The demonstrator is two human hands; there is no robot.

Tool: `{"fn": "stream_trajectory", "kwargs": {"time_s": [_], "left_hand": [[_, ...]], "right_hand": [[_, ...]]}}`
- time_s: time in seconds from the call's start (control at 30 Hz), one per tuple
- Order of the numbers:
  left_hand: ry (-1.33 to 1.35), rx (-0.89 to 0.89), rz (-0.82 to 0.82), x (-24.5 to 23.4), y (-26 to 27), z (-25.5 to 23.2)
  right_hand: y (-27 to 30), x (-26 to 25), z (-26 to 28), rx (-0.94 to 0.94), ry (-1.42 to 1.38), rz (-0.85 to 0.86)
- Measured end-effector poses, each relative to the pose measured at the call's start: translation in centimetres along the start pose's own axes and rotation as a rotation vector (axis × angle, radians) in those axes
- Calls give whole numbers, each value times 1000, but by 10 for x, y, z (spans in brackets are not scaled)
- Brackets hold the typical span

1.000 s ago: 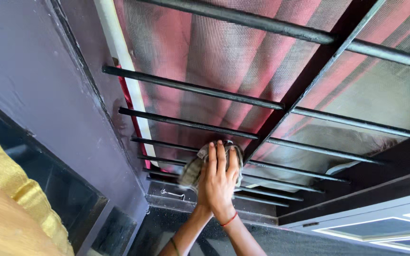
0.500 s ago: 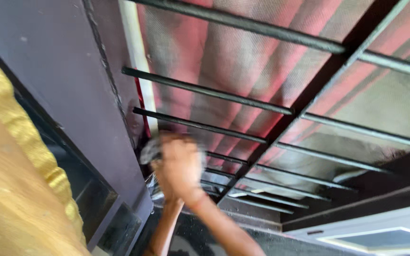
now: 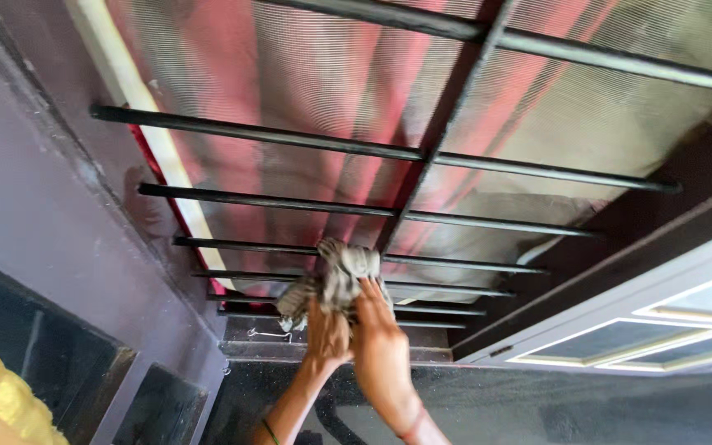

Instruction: The person cleans a black metal window grille using a cloth. They wipe the horizontal and vertical bars and the surrounding frame, moving the cloth along the surface to remove dust.

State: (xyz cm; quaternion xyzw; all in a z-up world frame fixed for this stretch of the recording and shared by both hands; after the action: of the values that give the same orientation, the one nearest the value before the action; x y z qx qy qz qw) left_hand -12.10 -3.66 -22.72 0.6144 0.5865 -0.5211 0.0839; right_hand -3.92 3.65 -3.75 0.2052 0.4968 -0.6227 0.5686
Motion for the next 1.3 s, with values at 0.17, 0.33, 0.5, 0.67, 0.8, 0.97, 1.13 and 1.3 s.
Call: {"fn": "stream_trajectory", "kwargs": {"time_s": [0.17, 0.33, 0.5, 0.67, 0.8, 0.97, 1.13, 1.3], "left_hand": [[237, 336, 24, -26, -16, -95], [43, 307, 72, -37, -71, -170], [-449, 73, 107, -52, -113, -182], [-782, 82, 86, -71, -102, -164], [-597, 41, 249, -55, -126, -179], [-382, 220, 215, 1, -155, -242], [-616, 209, 120, 20, -155, -303], [-962, 265, 71, -14, -138, -267]], "right_hand": [[25, -85, -38, 168, -63, -315], [22, -119, -85, 240, -67, -661], [-14, -92, -100, 165, 223, -423], [-29, -69, -86, 52, 172, -318], [-28, -92, -116, 71, 182, -173], [-9, -129, -194, 382, 301, -80], [24, -148, -224, 81, 94, -371], [26, -103, -210, 107, 165, -551]]}}
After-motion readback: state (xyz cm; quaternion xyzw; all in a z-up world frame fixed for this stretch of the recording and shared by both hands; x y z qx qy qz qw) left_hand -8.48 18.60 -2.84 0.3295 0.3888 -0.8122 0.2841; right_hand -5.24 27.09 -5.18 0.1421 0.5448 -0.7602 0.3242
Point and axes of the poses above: each hand's wrist, its own y-axis away from the middle knuckle, its own x-axis out of the palm, z = x × y, the point moved 3 cm from there along -y, towards the middle knuckle, and after that the axes turned 12 degrees about z, right-handed, at the moved point
